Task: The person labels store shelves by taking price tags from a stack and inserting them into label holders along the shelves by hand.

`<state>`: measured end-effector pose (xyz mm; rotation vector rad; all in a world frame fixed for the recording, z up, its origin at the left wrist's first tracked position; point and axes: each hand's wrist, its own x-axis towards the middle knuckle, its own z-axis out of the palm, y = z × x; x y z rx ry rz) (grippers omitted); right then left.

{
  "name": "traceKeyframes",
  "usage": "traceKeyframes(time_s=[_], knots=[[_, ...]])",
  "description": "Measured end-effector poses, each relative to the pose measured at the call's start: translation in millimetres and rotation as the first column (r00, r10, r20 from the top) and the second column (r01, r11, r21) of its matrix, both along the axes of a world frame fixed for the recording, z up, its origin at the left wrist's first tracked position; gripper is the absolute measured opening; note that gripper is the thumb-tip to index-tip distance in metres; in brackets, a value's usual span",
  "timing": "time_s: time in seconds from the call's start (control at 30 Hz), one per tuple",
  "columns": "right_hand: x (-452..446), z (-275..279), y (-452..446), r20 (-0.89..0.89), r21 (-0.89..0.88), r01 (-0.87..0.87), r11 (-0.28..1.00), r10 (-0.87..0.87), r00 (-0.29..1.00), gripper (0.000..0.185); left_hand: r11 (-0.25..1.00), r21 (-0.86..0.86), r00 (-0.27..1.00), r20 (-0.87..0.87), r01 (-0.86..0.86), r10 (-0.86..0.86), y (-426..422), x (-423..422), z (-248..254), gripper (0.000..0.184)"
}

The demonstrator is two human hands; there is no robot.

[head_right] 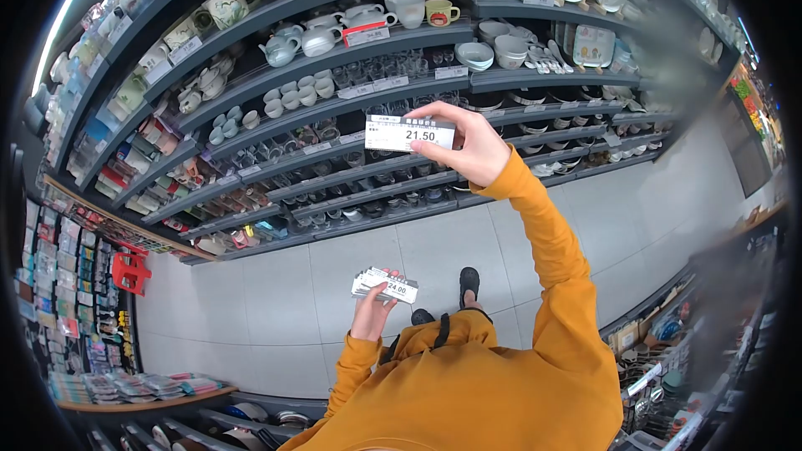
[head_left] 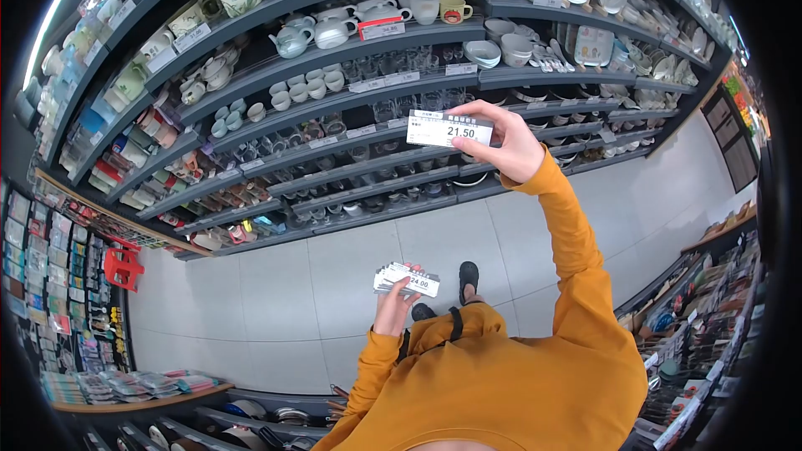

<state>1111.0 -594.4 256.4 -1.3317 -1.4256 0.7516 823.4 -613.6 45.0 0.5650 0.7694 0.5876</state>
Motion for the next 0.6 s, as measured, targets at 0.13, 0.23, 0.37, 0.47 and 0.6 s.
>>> traceKeyframes(time_s=[0.13, 0.23, 0.37, 0.47, 0.6], knots=[[-2, 0, 4, 0.007, -0.031, -0.012, 0.999, 0.012, 1.000, 0.036, 1.000, -0.010, 1.000, -0.002, -0.001, 0.001, 1, -4, -1, 0.041], [-1, -3, 11, 0.031, -0.002, -0.018, 1.000, 0.018, 0.999, 0.035, 1.000, -0.022, 1.000, 0.013, -0.011, 0.011, 1, -6, 3, 0.043], [-1, -4, 15, 0.009, -0.036, -0.007, 0.999, 0.008, 1.000, 0.031, 1.000, -0.016, 0.999, 0.050, 0.012, -0.012, 3, -3, 7, 0.045], [3, -18, 25, 0.004, 0.078, -0.012, 0.997, 0.012, 1.000, 0.026, 0.998, 0.014, 0.997, 0.052, 0.064, -0.065, 6, 0, 9, 0.044], [22, -21, 32, -0.042, -0.045, -0.042, 0.998, 0.040, 0.998, 0.024, 0.991, 0.037, 0.990, 0.053, 0.132, -0.134, 10, 9, 9, 0.042]])
